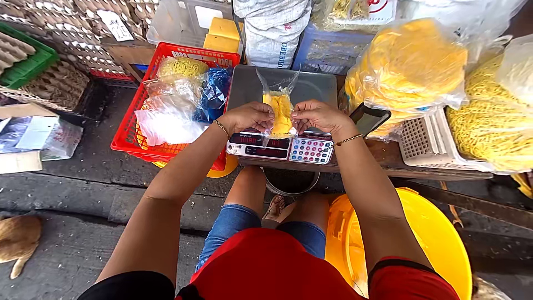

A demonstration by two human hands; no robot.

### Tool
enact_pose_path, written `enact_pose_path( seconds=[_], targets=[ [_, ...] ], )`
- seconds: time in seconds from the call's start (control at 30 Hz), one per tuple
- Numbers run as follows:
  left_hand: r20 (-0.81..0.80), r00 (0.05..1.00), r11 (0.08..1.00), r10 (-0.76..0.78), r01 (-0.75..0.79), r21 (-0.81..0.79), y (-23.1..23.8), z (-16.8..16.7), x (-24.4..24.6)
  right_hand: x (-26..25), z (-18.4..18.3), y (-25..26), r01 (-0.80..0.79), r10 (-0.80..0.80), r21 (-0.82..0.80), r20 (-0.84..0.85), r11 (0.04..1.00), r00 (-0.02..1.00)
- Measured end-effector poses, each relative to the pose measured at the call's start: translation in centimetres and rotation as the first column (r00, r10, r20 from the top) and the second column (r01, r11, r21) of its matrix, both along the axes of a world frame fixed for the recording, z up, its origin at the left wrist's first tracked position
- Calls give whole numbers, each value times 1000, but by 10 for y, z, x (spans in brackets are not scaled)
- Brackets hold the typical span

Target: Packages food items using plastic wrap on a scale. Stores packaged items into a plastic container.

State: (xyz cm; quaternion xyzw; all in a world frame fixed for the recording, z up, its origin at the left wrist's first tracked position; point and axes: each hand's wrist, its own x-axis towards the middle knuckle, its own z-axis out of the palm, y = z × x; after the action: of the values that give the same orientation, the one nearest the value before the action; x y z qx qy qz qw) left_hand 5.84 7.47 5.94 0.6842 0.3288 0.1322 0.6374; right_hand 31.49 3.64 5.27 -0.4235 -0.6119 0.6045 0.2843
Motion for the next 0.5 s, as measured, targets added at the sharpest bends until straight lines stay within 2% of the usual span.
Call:
enact_pose_path(
  seconds=[0.23,0.33,0.4,0.5],
  targets=[
    [-31,999,1000,24,-25,-16,3,5,16,-34,7,2,33,-34,7,187,999,982],
    [-7,1000,999,17,-17,-26,5,5,5,-18,4,-2,44,-46,14,94,999,995],
    [5,1000,999,29,-29,-25,7,8,-14,8,-1,-9,115,-115,20,16,993,993],
    [-66,998,1000,10,-11,-10,10,8,-49,43,-12,-22,210,-210,-6,-23,978,977]
  ],
)
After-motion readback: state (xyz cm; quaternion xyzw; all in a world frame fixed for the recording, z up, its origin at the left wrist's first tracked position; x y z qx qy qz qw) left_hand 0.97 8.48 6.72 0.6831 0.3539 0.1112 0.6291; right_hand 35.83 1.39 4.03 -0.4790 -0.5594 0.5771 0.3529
